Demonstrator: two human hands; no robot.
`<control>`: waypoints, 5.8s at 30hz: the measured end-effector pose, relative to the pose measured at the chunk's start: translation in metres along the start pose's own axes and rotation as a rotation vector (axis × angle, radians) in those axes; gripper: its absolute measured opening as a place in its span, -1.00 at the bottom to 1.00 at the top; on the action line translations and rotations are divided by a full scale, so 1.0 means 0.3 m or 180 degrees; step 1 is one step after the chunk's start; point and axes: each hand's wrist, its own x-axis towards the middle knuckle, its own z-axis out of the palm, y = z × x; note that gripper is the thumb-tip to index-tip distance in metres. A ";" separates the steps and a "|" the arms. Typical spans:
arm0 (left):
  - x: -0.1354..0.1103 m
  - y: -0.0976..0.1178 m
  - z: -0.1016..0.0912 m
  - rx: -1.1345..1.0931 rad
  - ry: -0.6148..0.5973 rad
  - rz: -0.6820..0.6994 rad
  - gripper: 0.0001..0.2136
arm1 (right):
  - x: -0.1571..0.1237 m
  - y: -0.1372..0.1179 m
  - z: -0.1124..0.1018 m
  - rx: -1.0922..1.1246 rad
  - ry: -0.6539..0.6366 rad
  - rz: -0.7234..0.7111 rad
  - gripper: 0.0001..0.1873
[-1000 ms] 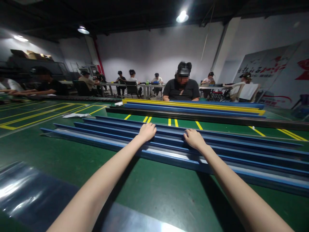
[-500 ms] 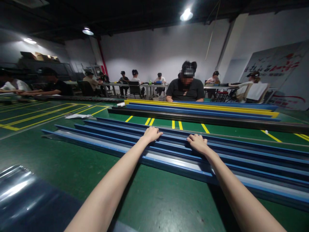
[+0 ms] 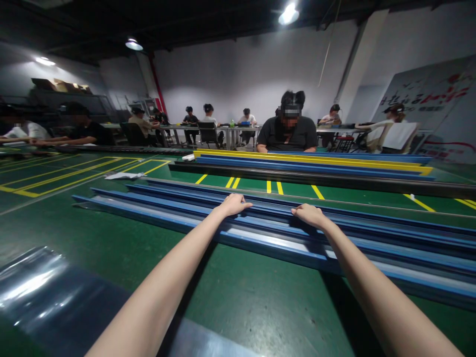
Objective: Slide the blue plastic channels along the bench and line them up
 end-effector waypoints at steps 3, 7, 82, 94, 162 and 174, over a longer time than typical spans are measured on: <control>0.009 0.001 -0.008 0.0004 0.0063 0.0042 -0.66 | -0.001 0.003 -0.011 -0.0070 0.0119 -0.0040 -0.52; 0.027 0.011 -0.034 0.0061 0.0193 0.0112 -0.69 | -0.013 0.009 -0.048 -0.0259 0.0339 -0.0150 -0.46; -0.713 -0.090 -0.037 -0.0053 0.1068 0.0390 -0.88 | -0.715 -0.306 0.186 -0.0391 0.1522 -0.0679 -0.70; -0.714 -0.001 -0.085 0.0330 0.0736 0.0924 -0.71 | -0.725 -0.207 0.131 -0.0637 0.1722 -0.0735 -0.57; -0.519 0.148 -0.039 0.1414 0.0135 0.0904 -0.65 | -0.745 0.138 0.077 -0.0058 0.1103 -0.0552 -0.23; -0.502 0.333 -0.004 0.0878 0.0141 0.1414 -0.64 | -0.736 0.084 0.096 -0.0384 0.1257 -0.0488 -0.25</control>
